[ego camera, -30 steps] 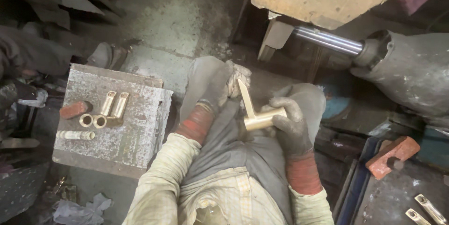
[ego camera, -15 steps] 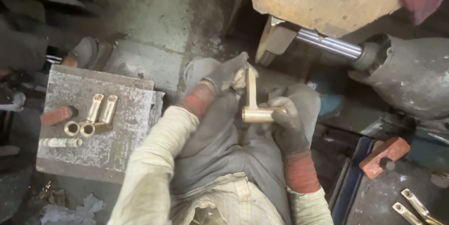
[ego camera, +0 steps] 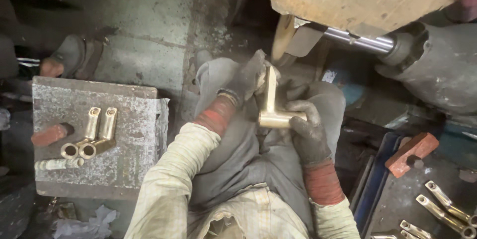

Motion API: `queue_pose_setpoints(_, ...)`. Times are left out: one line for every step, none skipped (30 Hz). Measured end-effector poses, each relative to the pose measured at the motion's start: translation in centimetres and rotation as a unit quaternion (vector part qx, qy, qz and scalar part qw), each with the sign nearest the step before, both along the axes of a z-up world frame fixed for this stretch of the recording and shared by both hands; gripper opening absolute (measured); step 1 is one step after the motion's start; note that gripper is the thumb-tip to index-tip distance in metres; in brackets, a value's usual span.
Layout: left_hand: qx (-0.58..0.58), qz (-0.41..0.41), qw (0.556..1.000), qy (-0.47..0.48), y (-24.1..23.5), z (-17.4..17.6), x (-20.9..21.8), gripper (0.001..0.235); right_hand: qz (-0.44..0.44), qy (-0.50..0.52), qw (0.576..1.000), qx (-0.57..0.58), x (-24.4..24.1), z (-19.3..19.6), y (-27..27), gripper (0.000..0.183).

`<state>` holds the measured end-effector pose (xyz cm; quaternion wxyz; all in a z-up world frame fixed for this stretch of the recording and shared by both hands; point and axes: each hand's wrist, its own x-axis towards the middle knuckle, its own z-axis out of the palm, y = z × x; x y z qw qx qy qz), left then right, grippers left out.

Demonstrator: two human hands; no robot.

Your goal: The person holds a brass metal piece and applies it to a rotating grinding wheel, turning and rotating the object to smooth various edges and surfaces.

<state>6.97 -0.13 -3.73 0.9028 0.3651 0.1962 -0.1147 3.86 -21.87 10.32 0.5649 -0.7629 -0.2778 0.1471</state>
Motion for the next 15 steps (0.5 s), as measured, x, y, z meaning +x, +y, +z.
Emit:
queue_pose_setpoints(0.006,0.008,1.000,-0.017,0.0,0.5,-0.2,0.070,-0.040,0.175,0.982,0.058,-0.2,-0.1,0.0,0.023)
queue_pose_setpoints(0.013,0.017,0.999,-0.035,0.1,1.0,-0.4,0.069,-0.077,0.343,0.929,0.114,-0.3,-0.3,-0.1,0.031)
queue_pose_setpoints(0.044,0.017,0.998,-0.039,0.3,1.7,-0.7,0.068,-0.066,0.315,0.941,0.101,-0.4,-0.5,-0.1,0.030)
queue_pose_setpoints(0.075,0.018,0.996,-0.043,0.5,2.4,-1.2,0.066,-0.054,0.287,0.952,0.088,-0.4,-0.6,-0.2,0.030)
queue_pose_setpoints(0.107,0.020,0.993,-0.047,0.7,3.0,-1.7,0.065,-0.041,0.259,0.962,0.076,-0.4,-0.7,-0.2,0.029)
queue_pose_setpoints(0.139,0.020,0.989,-0.052,1.0,3.5,-2.2,0.064,-0.043,0.300,0.947,0.104,-0.4,-0.7,-0.2,0.030)
queue_pose_setpoints(0.171,0.020,0.983,-0.057,1.2,3.8,-2.6,0.062,-0.045,0.341,0.930,0.132,-0.4,-0.7,-0.3,0.032)
queue_pose_setpoints(0.203,0.020,0.977,-0.062,1.2,3.8,-2.8,0.061,-0.048,0.381,0.910,0.160,-0.4,-0.6,-0.4,0.033)
queue_pose_setpoints(0.181,0.040,0.981,-0.052,1.0,3.5,-2.6,0.057,-0.046,0.379,0.912,0.153,-0.5,-0.6,-0.4,0.033)
queue_pose_setpoints(0.161,0.060,0.984,-0.043,0.7,3.1,-2.2,0.055,-0.043,0.376,0.914,0.147,-0.4,-0.5,-0.4,0.034)
queue_pose_setpoints(0.140,0.079,0.986,-0.035,0.6,2.8,-2.1,0.054,-0.041,0.373,0.916,0.141,-0.4,-0.5,-0.4,0.034)
queue_pose_setpoints(0.140,0.069,0.986,-0.060,0.7,2.7,-2.3,0.054,-0.039,0.380,0.912,0.146,-0.4,-0.5,-0.4,0.034)
queue_pose_setpoints(0.139,0.058,0.985,-0.085,0.9,2.9,-2.8,0.055,-0.038,0.388,0.908,0.152,-0.4,-0.5,-0.4,0.035)
queue_pose_setpoints(0.140,0.047,0.983,-0.110,1.0,3.1,-3.0,0.057,-0.036,0.394,0.905,0.158,-0.4,-0.4,-0.3,0.035)
queue_pose_setpoints(0.155,0.052,0.981,-0.109,1.0,3.4,-3.0,0.056,-0.037,0.394,0.906,0.154,-0.4,-0.4,-0.3,0.034)
